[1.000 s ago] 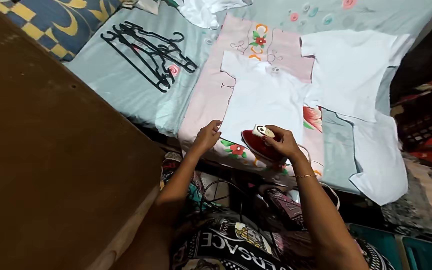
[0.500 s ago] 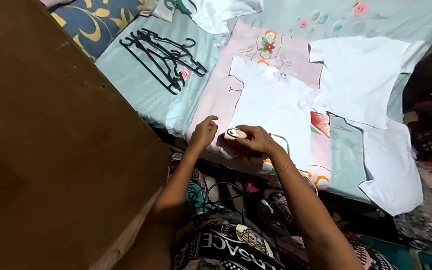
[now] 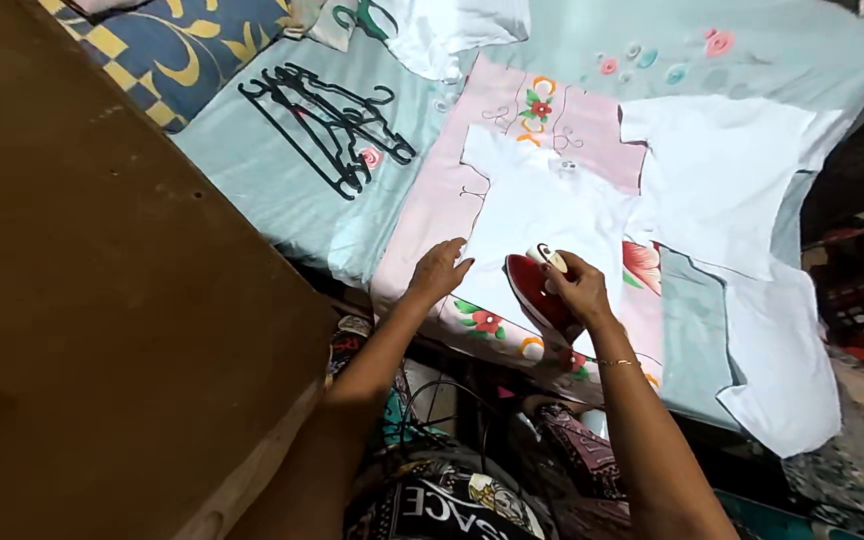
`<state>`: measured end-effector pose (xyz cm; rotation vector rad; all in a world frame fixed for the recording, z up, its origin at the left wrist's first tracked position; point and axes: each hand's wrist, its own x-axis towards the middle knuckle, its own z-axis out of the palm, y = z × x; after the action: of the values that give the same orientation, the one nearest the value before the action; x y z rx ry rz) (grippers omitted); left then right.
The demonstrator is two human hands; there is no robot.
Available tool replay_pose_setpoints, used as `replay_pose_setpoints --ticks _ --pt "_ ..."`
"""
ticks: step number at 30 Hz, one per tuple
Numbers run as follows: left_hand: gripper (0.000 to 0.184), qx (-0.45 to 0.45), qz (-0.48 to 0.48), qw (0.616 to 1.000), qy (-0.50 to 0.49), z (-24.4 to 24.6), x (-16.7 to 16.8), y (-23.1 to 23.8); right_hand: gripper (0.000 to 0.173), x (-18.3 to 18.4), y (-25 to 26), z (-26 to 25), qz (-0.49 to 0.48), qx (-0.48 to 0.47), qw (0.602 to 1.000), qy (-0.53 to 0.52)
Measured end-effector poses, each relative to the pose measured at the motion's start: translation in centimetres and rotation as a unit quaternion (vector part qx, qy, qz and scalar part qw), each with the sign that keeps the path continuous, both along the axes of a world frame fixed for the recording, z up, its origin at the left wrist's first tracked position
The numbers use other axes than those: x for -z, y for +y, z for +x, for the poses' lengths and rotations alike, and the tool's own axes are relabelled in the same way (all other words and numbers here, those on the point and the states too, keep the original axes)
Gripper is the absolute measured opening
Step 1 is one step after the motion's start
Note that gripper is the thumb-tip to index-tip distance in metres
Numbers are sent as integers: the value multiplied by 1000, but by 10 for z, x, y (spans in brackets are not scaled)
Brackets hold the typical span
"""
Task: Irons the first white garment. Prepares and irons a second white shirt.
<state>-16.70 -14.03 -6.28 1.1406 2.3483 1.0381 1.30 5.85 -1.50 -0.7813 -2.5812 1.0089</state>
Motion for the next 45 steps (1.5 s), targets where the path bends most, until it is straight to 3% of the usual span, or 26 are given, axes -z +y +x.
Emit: replay_pose_setpoints --ticks 6,11,13,18,27,31,34,36,38,41,45 --pt "47 14 -33 997 -73 -51 -6 84 44 0 7 -13 -52 -116 992 -10" --pt "45 -48 -142 979 -135 -78 -23 139 46 0 5 -14 -35 -100 994 1" --pt "39 -52 -142 976 -157 -89 -20 148 46 1 1 -18 -28 -73 997 7" --pt "32 -43 -62 983 -169 -106 -12 138 36 -3 -7 -49 -39 -9 999 -2" --pt "29 -158 29 972 -170 -99 -14 64 45 -12 -10 -136 -75 12 994 -77" --pt "30 -157 55 974 -154 -89 -5 49 42 -20 -28 -104 -97 -66 989 -88" --pt "29 -114 45 987 -103 -79 -7 49 45 -14 -25 -67 -67 -175 976 -108" --pt "28 -82 30 994 -66 -73 -5 50 50 -10 -19 -31 -35 -194 975 -102" --pt "26 -69 15 997 -39 -70 -3 50 50 -6 -8 2 -6 -155 985 -77" --pt "26 -69 -3 997 -28 -70 -2 56 47 1 10 28 37 -18 998 -37" --pt "30 -25 -20 999 -21 -84 2 81 42 -6 27 2 -6 148 988 -52"
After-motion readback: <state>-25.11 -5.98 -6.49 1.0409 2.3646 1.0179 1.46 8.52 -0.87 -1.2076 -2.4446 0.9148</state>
